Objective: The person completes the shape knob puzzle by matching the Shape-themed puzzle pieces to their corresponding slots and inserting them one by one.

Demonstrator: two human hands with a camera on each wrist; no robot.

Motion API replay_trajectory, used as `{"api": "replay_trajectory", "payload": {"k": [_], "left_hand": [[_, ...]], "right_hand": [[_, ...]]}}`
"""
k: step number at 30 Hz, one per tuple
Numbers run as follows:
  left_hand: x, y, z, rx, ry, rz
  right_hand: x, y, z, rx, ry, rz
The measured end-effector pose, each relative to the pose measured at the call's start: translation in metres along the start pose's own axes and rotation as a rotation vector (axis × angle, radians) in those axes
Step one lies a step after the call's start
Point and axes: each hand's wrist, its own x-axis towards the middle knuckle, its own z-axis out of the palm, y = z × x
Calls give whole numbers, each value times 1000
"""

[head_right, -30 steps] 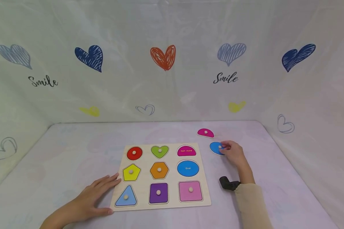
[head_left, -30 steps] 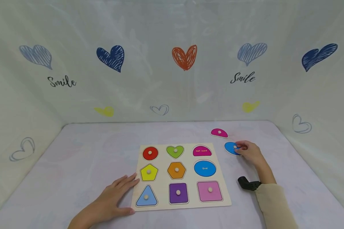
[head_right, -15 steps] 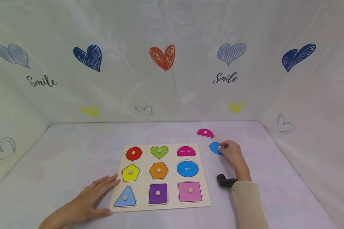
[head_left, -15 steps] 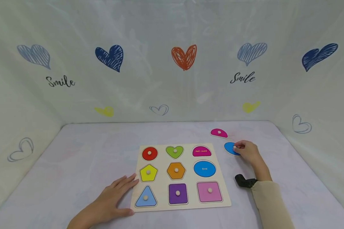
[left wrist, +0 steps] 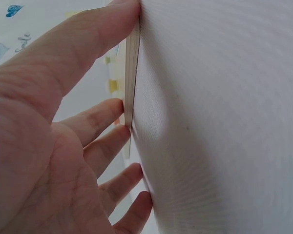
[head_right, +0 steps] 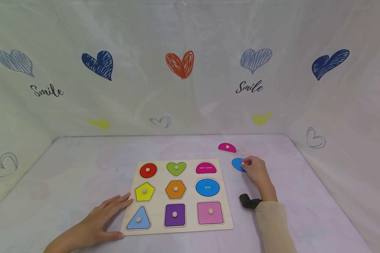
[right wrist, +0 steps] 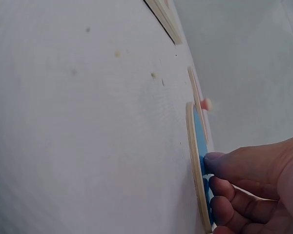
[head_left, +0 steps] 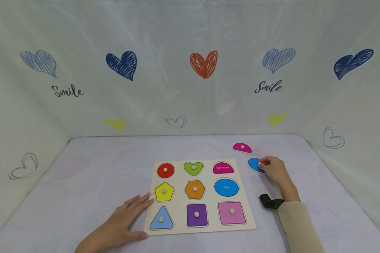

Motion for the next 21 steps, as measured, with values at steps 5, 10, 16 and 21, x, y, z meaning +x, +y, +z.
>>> {"api": "replay_trajectory", "payload": {"k": [5, 10, 16, 21], "left_hand": [[0, -2, 0, 2, 11, 33], [-1, -4, 0, -2, 10, 50], [-1, -1, -1, -17, -7, 5], [0, 0, 0, -26, -10, -17]], "right_hand": [[0, 0, -1, -16, 5, -8], [-2, 0, -2, -31, 0, -7], [-2, -2, -3, -28, 5, 12], [-2, -6, -5, -23, -3, 9]]}}
